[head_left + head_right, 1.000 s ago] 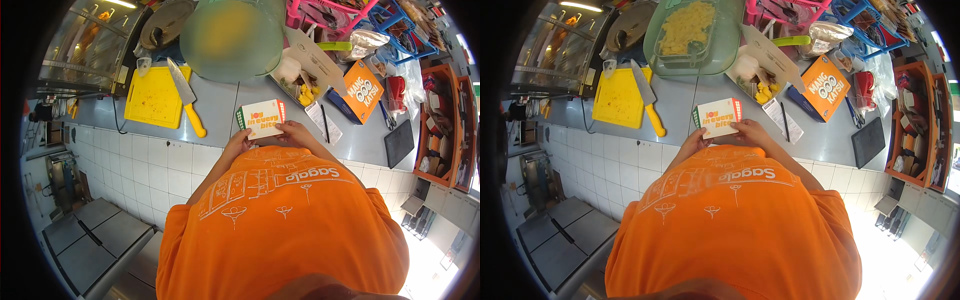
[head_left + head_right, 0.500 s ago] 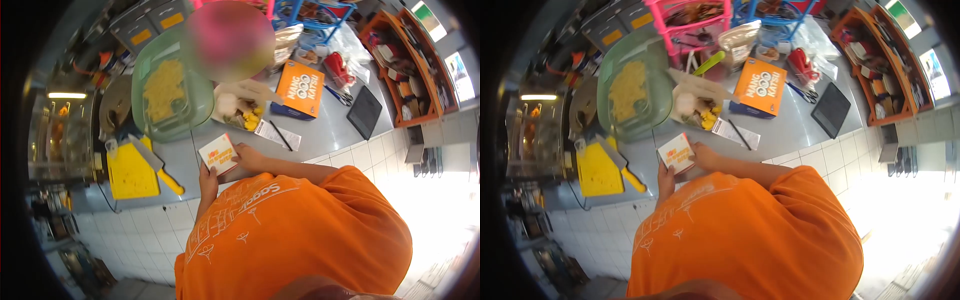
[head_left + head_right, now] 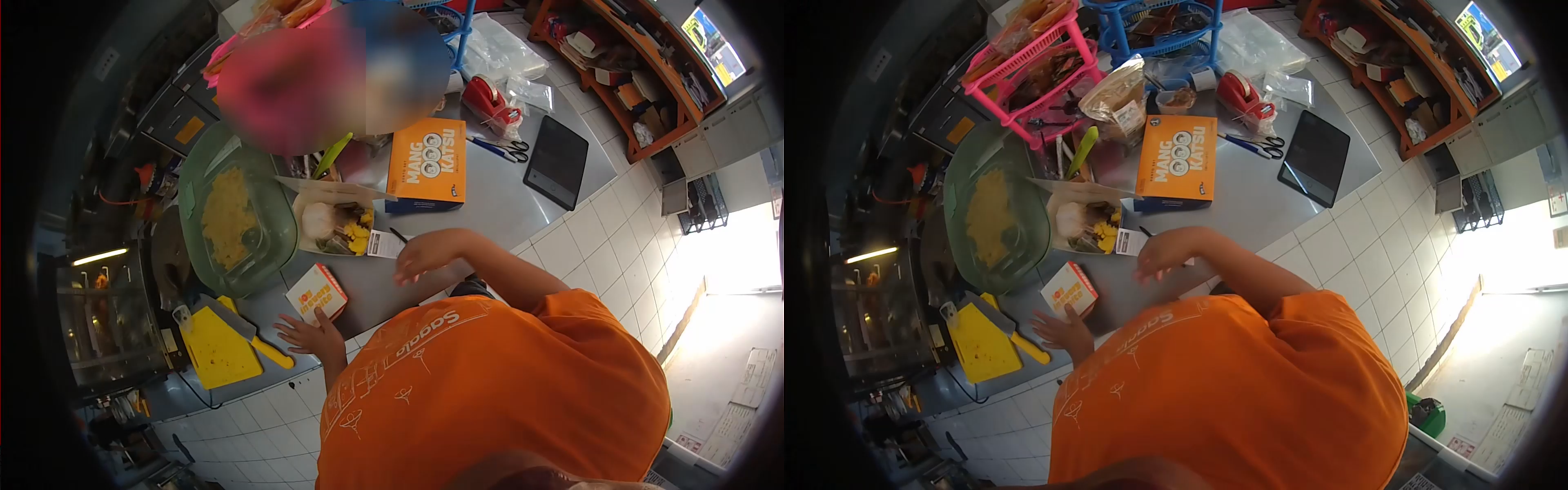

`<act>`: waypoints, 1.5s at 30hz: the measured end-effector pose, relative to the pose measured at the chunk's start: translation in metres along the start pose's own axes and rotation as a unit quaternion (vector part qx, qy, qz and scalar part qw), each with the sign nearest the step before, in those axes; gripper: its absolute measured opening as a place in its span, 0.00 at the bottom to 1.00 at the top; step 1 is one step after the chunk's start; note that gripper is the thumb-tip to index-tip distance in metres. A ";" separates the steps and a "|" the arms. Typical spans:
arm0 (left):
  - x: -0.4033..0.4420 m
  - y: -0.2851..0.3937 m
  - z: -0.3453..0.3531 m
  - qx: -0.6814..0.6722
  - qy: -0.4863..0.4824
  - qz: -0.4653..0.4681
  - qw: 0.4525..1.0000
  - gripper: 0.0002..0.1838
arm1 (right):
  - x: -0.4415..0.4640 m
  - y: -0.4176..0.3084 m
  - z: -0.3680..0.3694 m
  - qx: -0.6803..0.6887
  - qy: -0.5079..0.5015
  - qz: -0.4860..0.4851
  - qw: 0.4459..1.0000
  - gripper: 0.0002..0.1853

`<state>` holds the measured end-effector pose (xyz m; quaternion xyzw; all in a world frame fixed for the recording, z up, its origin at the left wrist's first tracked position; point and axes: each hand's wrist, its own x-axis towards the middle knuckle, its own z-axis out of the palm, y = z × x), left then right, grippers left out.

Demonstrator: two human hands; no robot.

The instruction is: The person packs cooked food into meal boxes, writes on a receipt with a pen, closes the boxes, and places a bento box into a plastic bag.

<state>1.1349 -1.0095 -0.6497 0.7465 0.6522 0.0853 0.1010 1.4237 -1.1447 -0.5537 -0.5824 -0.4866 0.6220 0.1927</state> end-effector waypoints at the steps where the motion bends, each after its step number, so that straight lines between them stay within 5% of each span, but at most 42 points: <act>1: -0.003 0.003 0.001 -0.010 0.010 0.006 1.000 0.44 | -0.029 0.020 -0.024 0.038 0.052 -0.018 0.998 0.22; 5: -0.021 0.040 -0.010 -0.070 0.065 0.049 0.994 0.40 | -0.147 0.113 -0.111 0.228 0.444 -0.005 0.866 0.14; 12: -0.054 0.179 -0.040 -0.159 0.269 0.258 0.914 0.31 | -0.245 0.266 -0.292 0.378 0.565 -0.012 0.733 0.21; 17: -0.083 0.378 -0.054 -0.295 0.190 0.459 0.816 0.29 | -0.219 0.331 -0.409 0.479 0.588 0.033 0.651 0.32; 19: -0.081 0.456 -0.028 -0.317 0.138 0.541 0.767 0.32 | -0.206 0.332 -0.437 0.411 0.578 0.093 0.699 0.30; 23: -0.068 0.600 0.026 -0.184 0.015 0.606 0.773 0.40 | -0.184 0.320 -0.495 0.289 0.572 0.102 0.761 0.17; 28: -0.012 0.729 0.127 -0.109 -0.019 0.558 0.823 0.53 | -0.190 0.256 -0.512 0.350 0.469 -0.085 0.807 0.17; 31: 0.013 0.765 0.155 -0.060 -0.035 0.507 0.859 0.46 | -0.196 0.250 -0.519 0.282 0.454 -0.140 0.834 0.17; 34: 0.098 0.771 0.246 -0.114 -0.178 0.488 0.847 0.34 | -0.207 0.266 -0.514 0.205 0.451 -0.224 0.840 0.15; 37: 0.091 0.768 0.207 -0.090 -0.150 0.449 0.876 0.28 | -0.185 0.321 -0.513 0.116 0.496 -0.151 0.847 0.14; 38: 0.086 0.770 0.195 -0.232 -0.203 0.272 0.912 0.30 | -0.176 0.332 -0.513 0.052 0.510 -0.107 0.852 0.13; 41: 0.108 0.770 0.206 -0.470 -0.273 0.052 0.838 0.34 | -0.139 0.351 -0.513 -0.357 0.552 -0.081 0.749 0.13; 42: 0.108 0.767 0.201 -0.517 -0.303 0.039 0.799 0.36 | -0.139 0.331 -0.512 -0.396 0.526 0.007 0.753 0.16; 45: 0.124 0.757 0.216 -0.568 -0.323 0.019 0.756 0.36 | -0.105 0.318 -0.524 -0.441 0.552 0.057 0.705 0.18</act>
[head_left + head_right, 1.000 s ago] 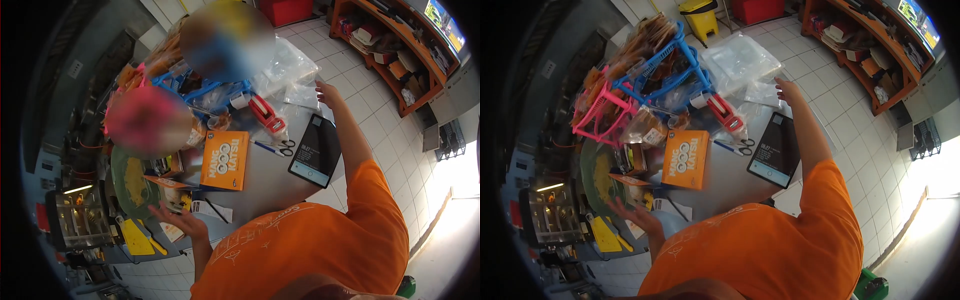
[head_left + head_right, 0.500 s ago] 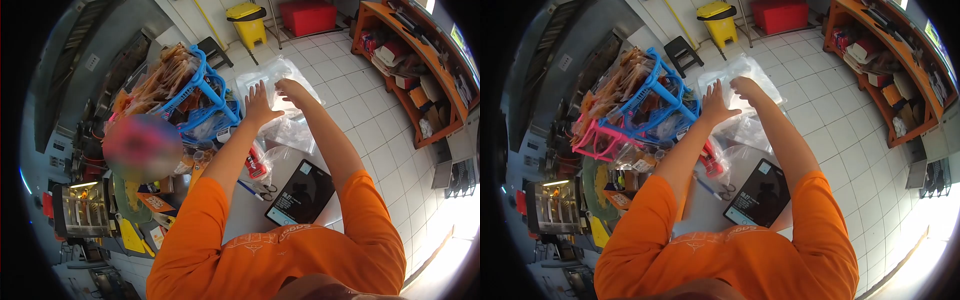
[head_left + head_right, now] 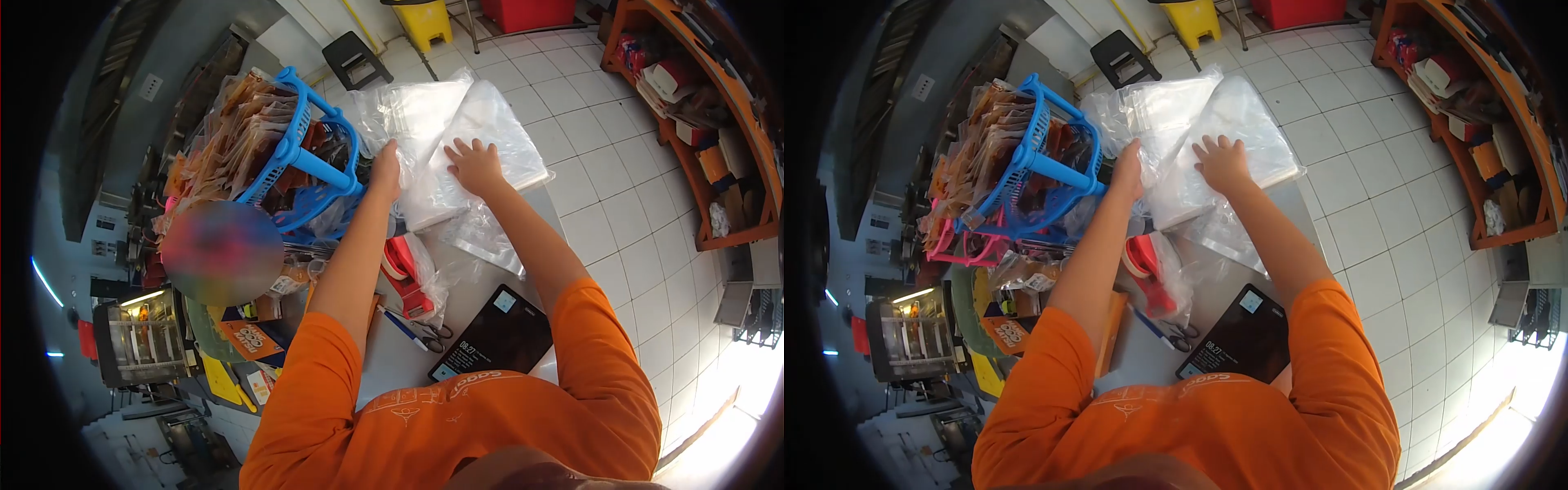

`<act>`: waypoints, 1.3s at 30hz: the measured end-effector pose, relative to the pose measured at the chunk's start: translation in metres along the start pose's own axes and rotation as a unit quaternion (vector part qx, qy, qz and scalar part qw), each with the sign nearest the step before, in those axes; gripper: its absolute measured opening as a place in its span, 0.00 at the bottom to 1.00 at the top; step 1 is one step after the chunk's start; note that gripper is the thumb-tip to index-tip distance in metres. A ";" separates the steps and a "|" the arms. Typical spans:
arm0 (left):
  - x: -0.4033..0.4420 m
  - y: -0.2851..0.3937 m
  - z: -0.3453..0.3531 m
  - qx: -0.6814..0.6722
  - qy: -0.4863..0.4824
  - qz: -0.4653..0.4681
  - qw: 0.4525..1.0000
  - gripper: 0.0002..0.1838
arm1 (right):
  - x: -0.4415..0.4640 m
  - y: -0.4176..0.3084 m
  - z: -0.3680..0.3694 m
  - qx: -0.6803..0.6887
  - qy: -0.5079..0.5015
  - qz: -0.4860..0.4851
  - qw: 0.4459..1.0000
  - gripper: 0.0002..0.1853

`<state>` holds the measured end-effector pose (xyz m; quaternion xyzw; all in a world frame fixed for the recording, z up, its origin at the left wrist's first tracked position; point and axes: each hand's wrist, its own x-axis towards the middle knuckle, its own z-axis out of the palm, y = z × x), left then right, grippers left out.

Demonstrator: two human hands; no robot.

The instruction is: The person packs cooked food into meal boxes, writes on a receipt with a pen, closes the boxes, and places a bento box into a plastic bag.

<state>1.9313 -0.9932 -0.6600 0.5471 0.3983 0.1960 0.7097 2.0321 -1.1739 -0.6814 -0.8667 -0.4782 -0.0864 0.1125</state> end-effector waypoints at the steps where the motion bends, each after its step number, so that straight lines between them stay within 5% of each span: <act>1: -0.002 0.000 0.000 0.004 0.016 0.006 1.000 0.36 | 0.012 -0.001 0.005 0.000 -0.003 0.015 1.000 0.21; 4: -0.038 0.017 0.018 0.005 0.057 0.022 0.998 0.36 | 0.062 0.014 0.041 0.099 0.001 0.141 0.985 0.20; 5: -0.040 0.017 0.019 0.000 0.067 0.022 0.998 0.36 | 0.074 0.019 0.041 0.085 -0.050 0.137 0.986 0.20; 8: -0.041 0.010 0.016 -0.023 0.064 0.024 0.997 0.36 | 0.093 0.017 0.041 0.080 0.000 0.178 0.981 0.17; 11: -0.034 0.002 0.012 -0.033 0.056 0.026 0.998 0.35 | 0.107 0.020 0.025 0.147 -0.091 0.245 0.954 0.14; 14: -0.041 0.005 0.016 -0.023 0.066 0.021 0.997 0.35 | 0.108 0.018 0.009 0.108 -0.112 0.207 0.966 0.10; 20: -0.040 -0.003 0.017 0.034 0.081 0.038 0.995 0.35 | 0.098 0.021 0.026 0.114 0.052 0.193 0.973 0.08; 24: -0.056 0.014 0.018 0.184 0.033 -0.003 0.982 0.33 | 0.097 0.042 0.015 0.243 0.019 0.201 0.949 0.10; 26: -0.051 -0.004 0.018 0.223 0.011 0.123 0.967 0.34 | 0.105 0.062 0.009 0.355 0.004 0.173 0.919 0.13; 30: -0.068 -0.025 0.026 0.468 0.031 0.302 0.830 0.37 | 0.096 0.054 -0.063 0.335 0.053 0.082 0.937 0.13; 34: -0.082 -0.022 0.040 0.637 -0.010 0.182 0.749 0.44 | 0.084 0.050 -0.147 0.429 0.161 0.080 0.885 0.14; 36: -0.075 -0.021 0.037 0.648 -0.044 0.137 0.748 0.53 | 0.065 0.050 -0.224 0.469 0.275 0.020 0.839 0.19; 39: -0.089 -0.004 0.037 0.649 -0.069 0.094 0.752 0.62 | 0.002 0.034 -0.350 0.422 0.427 0.072 0.797 0.20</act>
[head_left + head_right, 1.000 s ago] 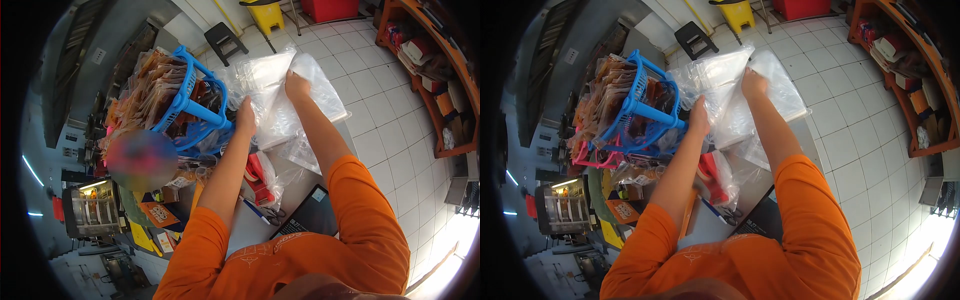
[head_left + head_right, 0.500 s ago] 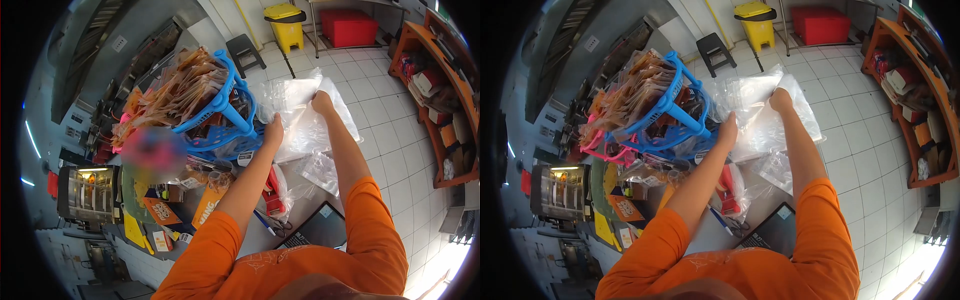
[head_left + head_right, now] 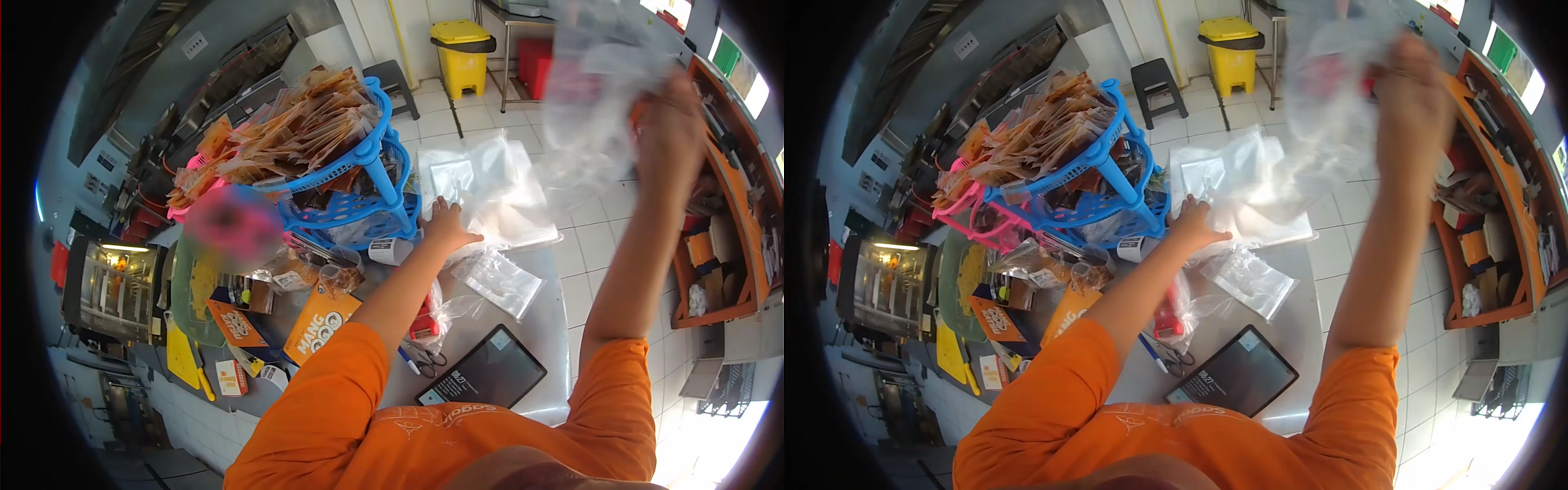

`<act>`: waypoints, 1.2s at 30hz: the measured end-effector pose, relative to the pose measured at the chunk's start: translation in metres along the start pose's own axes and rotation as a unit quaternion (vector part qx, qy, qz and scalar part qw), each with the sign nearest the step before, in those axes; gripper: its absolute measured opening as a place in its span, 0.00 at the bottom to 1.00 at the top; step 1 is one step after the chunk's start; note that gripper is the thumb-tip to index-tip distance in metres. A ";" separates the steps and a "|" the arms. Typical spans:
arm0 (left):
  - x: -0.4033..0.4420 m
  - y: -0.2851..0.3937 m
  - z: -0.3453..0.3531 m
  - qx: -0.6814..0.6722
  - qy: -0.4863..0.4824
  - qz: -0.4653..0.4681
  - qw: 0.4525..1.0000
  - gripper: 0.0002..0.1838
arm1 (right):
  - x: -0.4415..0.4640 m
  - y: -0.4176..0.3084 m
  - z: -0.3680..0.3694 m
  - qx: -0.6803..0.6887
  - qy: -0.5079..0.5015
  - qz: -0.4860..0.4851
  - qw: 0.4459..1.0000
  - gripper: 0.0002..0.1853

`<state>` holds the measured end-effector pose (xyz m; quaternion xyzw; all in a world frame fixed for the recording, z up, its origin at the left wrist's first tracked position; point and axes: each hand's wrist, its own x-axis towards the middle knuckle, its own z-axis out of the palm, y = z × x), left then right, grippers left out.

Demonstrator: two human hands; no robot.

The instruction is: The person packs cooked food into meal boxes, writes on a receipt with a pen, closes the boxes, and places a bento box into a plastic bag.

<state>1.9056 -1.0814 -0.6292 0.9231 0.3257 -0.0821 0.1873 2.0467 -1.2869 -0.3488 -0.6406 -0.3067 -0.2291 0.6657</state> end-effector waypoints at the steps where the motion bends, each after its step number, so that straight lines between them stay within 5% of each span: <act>1: -0.003 0.001 -0.006 -0.002 -0.020 0.005 1.000 0.65 | -0.002 -0.029 -0.017 -0.025 0.076 -0.036 0.996 0.20; 6: -0.068 0.047 -0.033 -0.121 -0.064 0.111 0.984 0.69 | -0.023 -0.075 -0.065 0.152 0.162 -0.083 0.972 0.24; 7: -0.091 0.060 -0.042 -0.274 -0.165 0.145 0.936 0.68 | -0.030 -0.085 -0.064 0.182 0.181 -0.060 0.965 0.25; 9: -0.137 0.081 -0.049 -0.546 -0.349 0.188 0.738 0.66 | -0.047 -0.104 -0.059 0.240 0.215 -0.010 0.947 0.26; 12: -0.162 0.112 0.005 -0.651 -0.452 0.172 0.586 0.61 | -0.065 -0.115 -0.050 0.305 0.211 0.030 0.928 0.24; 15: -0.188 0.120 -0.015 -0.790 -0.395 0.161 0.440 0.56 | -0.082 -0.123 -0.049 0.401 0.189 0.075 0.893 0.22; 16: -0.198 0.110 -0.029 -0.845 -0.398 0.113 0.338 0.49 | -0.090 -0.119 -0.053 0.394 0.184 0.080 0.897 0.22; 19: -0.209 0.070 -0.039 -0.896 -0.333 0.079 0.284 0.40 | -0.112 -0.136 -0.056 0.376 0.194 0.118 0.898 0.21; 20: -0.212 0.056 -0.037 -0.909 -0.291 0.079 0.288 0.29 | -0.120 -0.143 -0.057 0.362 0.199 0.125 0.902 0.21; 23: -0.234 0.019 -0.027 -0.827 -0.288 0.092 0.474 0.24 | -0.150 -0.145 -0.071 0.242 0.182 0.085 0.949 0.21; 26: -0.283 -0.005 -0.016 -0.732 -0.450 0.118 0.498 0.20 | -0.187 -0.161 -0.082 0.257 0.187 0.153 0.936 0.25; 28: -0.322 -0.021 -0.016 -0.691 -0.488 0.126 0.517 0.21 | -0.219 -0.164 -0.093 -0.170 0.137 0.075 0.973 0.26; 30: -0.360 -0.044 -0.007 -0.737 -0.397 0.092 0.540 0.21 | -0.254 -0.106 -0.139 -0.346 0.127 0.021 0.930 0.24; 32: -0.387 -0.079 0.017 -0.753 -0.339 0.055 0.561 0.21 | -0.290 -0.092 -0.163 -0.296 0.149 0.072 0.941 0.22; 34: -0.429 -0.113 0.019 -0.732 -0.305 0.018 0.609 0.22 | -0.336 -0.152 -0.141 -0.259 0.140 0.182 0.938 0.20; 36: -0.466 -0.145 0.028 -0.717 -0.287 0.004 0.636 0.23 | -0.399 -0.180 -0.126 -0.266 0.057 0.103 0.957 0.19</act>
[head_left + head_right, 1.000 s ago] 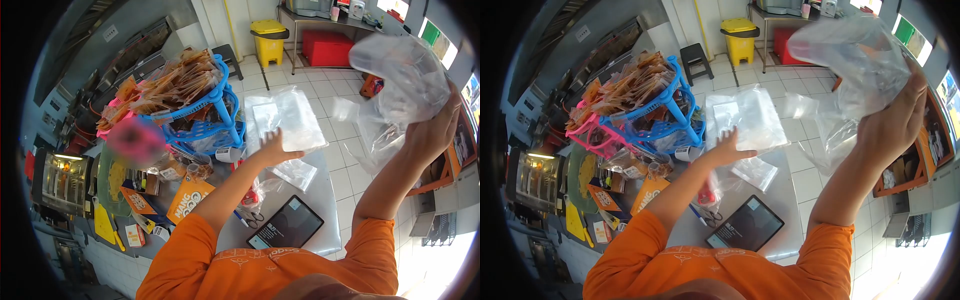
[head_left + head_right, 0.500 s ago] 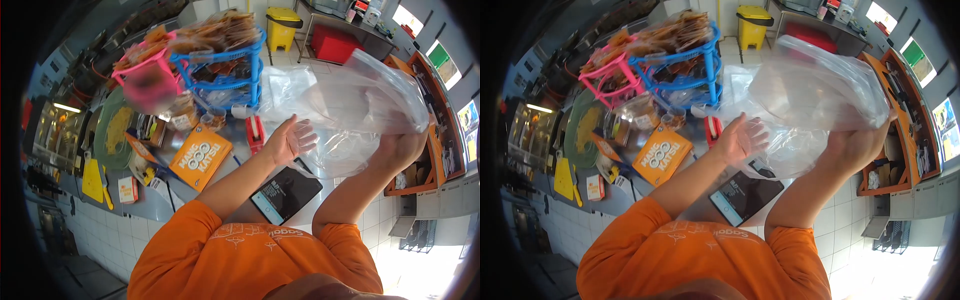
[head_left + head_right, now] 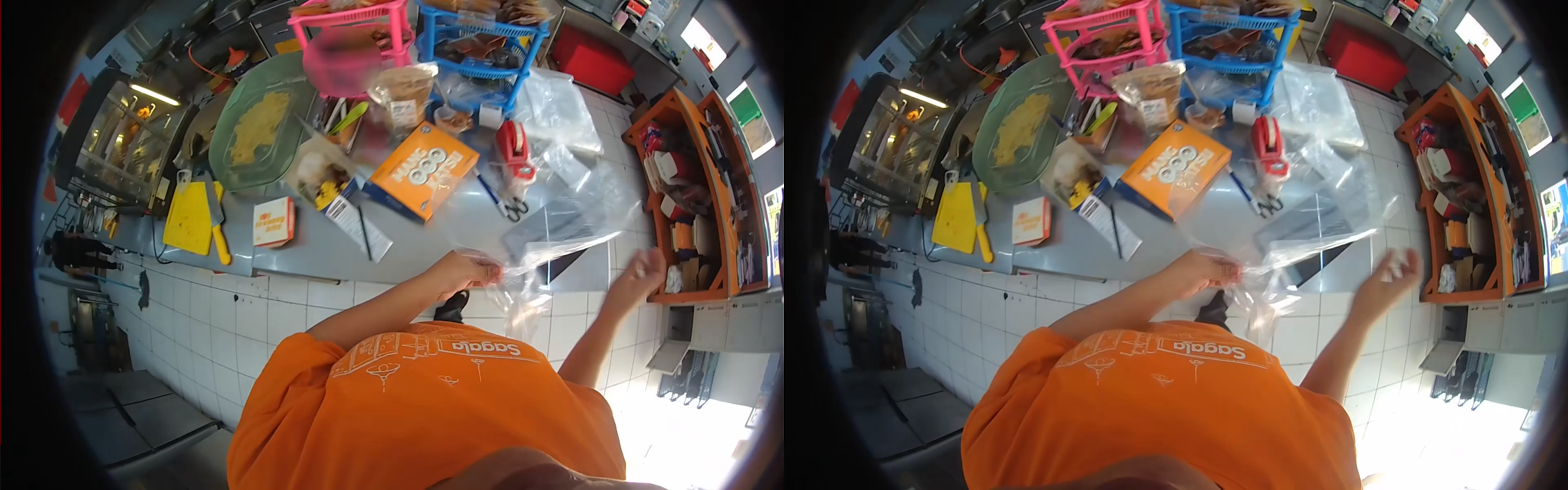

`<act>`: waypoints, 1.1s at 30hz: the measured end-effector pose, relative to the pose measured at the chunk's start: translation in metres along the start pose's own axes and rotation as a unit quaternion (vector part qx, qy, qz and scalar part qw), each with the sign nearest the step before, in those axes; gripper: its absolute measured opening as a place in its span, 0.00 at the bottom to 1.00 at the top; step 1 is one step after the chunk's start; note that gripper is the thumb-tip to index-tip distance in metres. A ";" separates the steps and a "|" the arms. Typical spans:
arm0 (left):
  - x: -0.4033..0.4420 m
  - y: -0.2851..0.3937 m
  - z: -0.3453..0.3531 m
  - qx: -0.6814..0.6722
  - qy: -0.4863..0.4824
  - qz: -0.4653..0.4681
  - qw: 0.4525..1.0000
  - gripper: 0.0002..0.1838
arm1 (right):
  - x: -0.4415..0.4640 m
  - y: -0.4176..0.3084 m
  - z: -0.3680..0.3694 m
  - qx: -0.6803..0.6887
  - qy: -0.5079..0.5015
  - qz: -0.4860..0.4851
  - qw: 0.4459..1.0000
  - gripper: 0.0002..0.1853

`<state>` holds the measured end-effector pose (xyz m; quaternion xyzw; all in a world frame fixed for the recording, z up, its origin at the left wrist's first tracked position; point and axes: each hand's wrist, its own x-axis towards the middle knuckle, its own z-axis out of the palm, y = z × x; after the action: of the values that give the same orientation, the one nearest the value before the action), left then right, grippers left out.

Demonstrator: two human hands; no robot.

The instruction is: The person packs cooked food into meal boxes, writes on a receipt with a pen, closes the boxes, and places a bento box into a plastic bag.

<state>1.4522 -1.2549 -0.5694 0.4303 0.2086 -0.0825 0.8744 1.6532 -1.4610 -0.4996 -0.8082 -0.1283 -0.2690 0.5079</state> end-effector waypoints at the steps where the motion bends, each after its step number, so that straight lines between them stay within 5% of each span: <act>1: -0.015 -0.017 -0.011 0.005 -0.002 0.002 1.000 0.23 | -0.041 -0.033 -0.004 0.001 -0.122 0.044 0.992 0.19; 2: -0.032 -0.032 -0.018 0.011 -0.004 0.004 1.000 0.24 | -0.080 -0.049 -0.008 0.010 -0.286 0.022 0.958 0.20; 4: -0.074 -0.047 -0.016 0.031 0.070 0.036 0.996 0.26 | -0.152 -0.074 0.001 0.077 -0.582 0.076 0.806 0.19; 6: -0.108 -0.059 -0.022 0.046 0.089 0.085 0.991 0.28 | -0.200 -0.107 0.007 0.015 -0.679 0.044 0.733 0.21; 10: -0.152 -0.090 -0.071 0.057 0.207 0.005 0.977 0.28 | -0.242 -0.122 0.016 0.105 -0.686 0.020 0.719 0.14; 12: -0.198 -0.066 -0.055 0.191 0.260 0.043 0.945 0.23 | -0.246 -0.108 0.025 0.089 -0.647 -0.006 0.757 0.09; 15: -0.225 -0.095 -0.128 0.450 0.345 0.096 0.818 0.11 | -0.209 -0.085 0.030 -0.042 -0.466 -0.072 0.881 0.10; 17: -0.255 -0.085 -0.129 0.449 0.411 0.086 0.789 0.07 | -0.193 -0.091 0.019 -0.073 -0.427 -0.126 0.892 0.10; 20: -0.262 -0.089 -0.116 0.464 0.506 0.245 0.684 0.03 | -0.202 -0.110 0.013 0.003 -0.365 -0.052 0.929 0.07; 23: -0.257 -0.099 -0.155 0.427 0.516 0.329 0.665 0.04 | -0.233 -0.111 0.027 0.300 -0.384 0.237 0.841 0.03; 24: -0.266 -0.095 -0.154 0.399 0.494 0.239 0.735 0.05 | -0.244 -0.115 0.021 0.263 -0.446 0.220 0.827 0.03; 26: -0.281 -0.087 -0.168 0.242 0.469 0.230 0.818 0.05 | -0.256 -0.133 0.004 0.136 -0.529 0.210 0.811 0.06; 28: -0.292 -0.074 -0.154 0.163 0.449 0.212 0.852 0.06 | -0.259 -0.112 -0.001 0.024 -0.472 0.045 0.880 0.06; 29: -0.299 -0.070 -0.132 0.266 0.446 0.237 0.821 0.06 | -0.261 -0.098 -0.005 -0.037 -0.439 -0.036 0.897 0.07; 31: -0.313 -0.067 -0.085 0.459 0.425 0.278 0.729 0.06 | -0.245 -0.067 -0.010 -0.077 -0.423 -0.024 0.902 0.07; 33: -0.319 -0.062 -0.071 0.487 0.433 0.311 0.692 0.05 | -0.224 -0.062 -0.025 -0.077 -0.394 -0.006 0.916 0.07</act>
<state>1.1241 -1.2488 -0.5132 0.8241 0.3488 0.2989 0.3314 1.4320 -1.4408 -0.5710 -0.8847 -0.3016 0.0588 0.3505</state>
